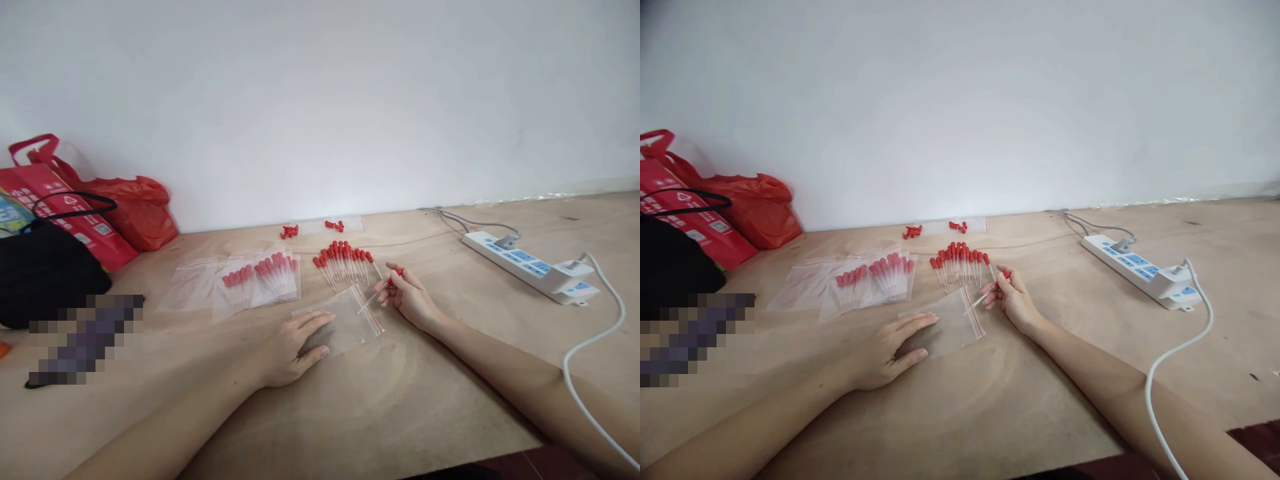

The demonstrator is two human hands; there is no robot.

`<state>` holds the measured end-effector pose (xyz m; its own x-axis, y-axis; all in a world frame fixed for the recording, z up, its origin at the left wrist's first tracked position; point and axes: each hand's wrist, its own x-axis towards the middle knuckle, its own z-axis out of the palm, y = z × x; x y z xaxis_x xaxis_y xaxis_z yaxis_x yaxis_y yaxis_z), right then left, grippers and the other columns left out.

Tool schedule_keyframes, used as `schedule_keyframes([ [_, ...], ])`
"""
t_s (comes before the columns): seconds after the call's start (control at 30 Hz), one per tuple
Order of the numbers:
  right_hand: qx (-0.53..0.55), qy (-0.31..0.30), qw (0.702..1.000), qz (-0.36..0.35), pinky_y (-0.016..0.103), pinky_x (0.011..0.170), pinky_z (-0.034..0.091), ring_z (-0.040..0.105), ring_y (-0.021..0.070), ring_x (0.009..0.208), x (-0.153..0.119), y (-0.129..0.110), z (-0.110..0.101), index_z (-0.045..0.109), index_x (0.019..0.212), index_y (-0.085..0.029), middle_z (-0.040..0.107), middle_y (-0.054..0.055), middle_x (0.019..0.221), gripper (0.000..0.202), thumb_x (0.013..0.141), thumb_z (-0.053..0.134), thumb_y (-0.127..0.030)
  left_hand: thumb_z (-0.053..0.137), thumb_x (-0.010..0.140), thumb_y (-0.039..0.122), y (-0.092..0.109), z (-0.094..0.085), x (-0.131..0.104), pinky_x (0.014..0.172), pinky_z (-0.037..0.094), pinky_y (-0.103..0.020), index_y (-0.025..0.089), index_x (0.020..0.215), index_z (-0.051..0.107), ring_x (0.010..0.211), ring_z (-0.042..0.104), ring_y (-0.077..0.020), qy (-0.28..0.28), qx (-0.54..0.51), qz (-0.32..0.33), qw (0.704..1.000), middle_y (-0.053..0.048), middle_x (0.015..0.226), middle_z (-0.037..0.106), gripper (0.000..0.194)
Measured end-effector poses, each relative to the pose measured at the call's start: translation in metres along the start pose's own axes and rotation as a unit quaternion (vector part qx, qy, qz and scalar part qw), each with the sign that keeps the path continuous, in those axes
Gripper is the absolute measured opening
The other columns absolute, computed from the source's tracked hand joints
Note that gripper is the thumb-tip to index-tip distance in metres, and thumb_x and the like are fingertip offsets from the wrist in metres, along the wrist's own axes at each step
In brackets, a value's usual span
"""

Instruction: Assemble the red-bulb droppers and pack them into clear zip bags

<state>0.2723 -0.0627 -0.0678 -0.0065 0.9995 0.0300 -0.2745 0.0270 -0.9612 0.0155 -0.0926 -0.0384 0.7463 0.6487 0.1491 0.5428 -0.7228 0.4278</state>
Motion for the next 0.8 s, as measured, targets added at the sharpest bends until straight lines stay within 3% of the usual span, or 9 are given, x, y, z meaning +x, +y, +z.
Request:
schedule_keyframes([
  [0.2, 0.027, -0.077, 0.996, 0.042, 0.028, 0.056, 0.048, 0.058, 0.0122, 0.057, -0.0053, -0.0019, 0.0034, 0.047, 0.094, -0.021, 0.059, -0.001, 0.067, 0.033, 0.071, 0.058, -0.042, 0.045, 0.083, 0.030, -0.0011, 0.0011, 0.0008, 0.095, 0.037, -0.039, 0.022, 0.125, 0.036, 0.116, 0.043, -0.0217, -0.008, -0.005, -0.006, 1.000, -0.007, 0.127, 0.046, 0.044],
  [0.33, -0.026, -0.105, 0.992, 0.057, 0.025, 0.059, 0.047, 0.056, 0.0087, 0.057, -0.0064, 0.0000, 0.0034, 0.055, 0.085, -0.017, 0.058, -0.001, 0.066, 0.032, 0.064, 0.067, -0.038, 0.045, 0.083, 0.030, -0.0026, 0.0022, 0.0009, 0.096, 0.036, -0.039, 0.021, 0.126, 0.035, 0.116, 0.042, -0.0216, -0.011, -0.001, -0.006, 1.000, -0.008, 0.127, 0.046, 0.045],
  [0.5, -0.100, -0.121, 0.988, 0.008, 0.019, 0.044, 0.041, 0.047, 0.0039, 0.044, -0.0097, -0.0003, 0.0024, 0.051, 0.086, -0.019, 0.055, -0.005, 0.064, 0.036, 0.061, 0.070, -0.034, 0.046, 0.083, 0.029, -0.0038, 0.0031, 0.0007, 0.095, 0.037, -0.040, 0.022, 0.125, 0.036, 0.116, 0.043, -0.0219, 0.000, -0.011, -0.001, 1.000, -0.008, 0.125, 0.047, 0.043],
  [0.67, -0.203, -0.147, 0.968, 0.009, 0.015, 0.035, 0.032, 0.037, 0.0031, 0.039, -0.0096, -0.0016, -0.0007, 0.052, 0.073, -0.018, 0.045, -0.008, 0.048, 0.030, 0.059, 0.071, -0.035, 0.045, 0.083, 0.028, -0.0036, 0.0031, 0.0007, 0.095, 0.037, -0.041, 0.021, 0.125, 0.037, 0.116, 0.042, -0.0226, -0.004, -0.011, -0.007, 1.000, -0.008, 0.126, 0.047, 0.043],
  [0.8, -0.194, -0.211, 0.958, -0.016, 0.015, 0.036, 0.032, 0.041, 0.0021, 0.044, -0.0097, 0.0002, -0.0012, 0.051, 0.066, -0.016, 0.056, -0.002, 0.068, 0.029, 0.057, 0.073, -0.035, 0.045, 0.083, 0.028, -0.0024, 0.0022, 0.0010, 0.097, 0.035, -0.042, 0.021, 0.123, 0.040, 0.116, 0.043, -0.0224, -0.004, -0.007, -0.008, 1.000, -0.008, 0.125, 0.048, 0.041],
])
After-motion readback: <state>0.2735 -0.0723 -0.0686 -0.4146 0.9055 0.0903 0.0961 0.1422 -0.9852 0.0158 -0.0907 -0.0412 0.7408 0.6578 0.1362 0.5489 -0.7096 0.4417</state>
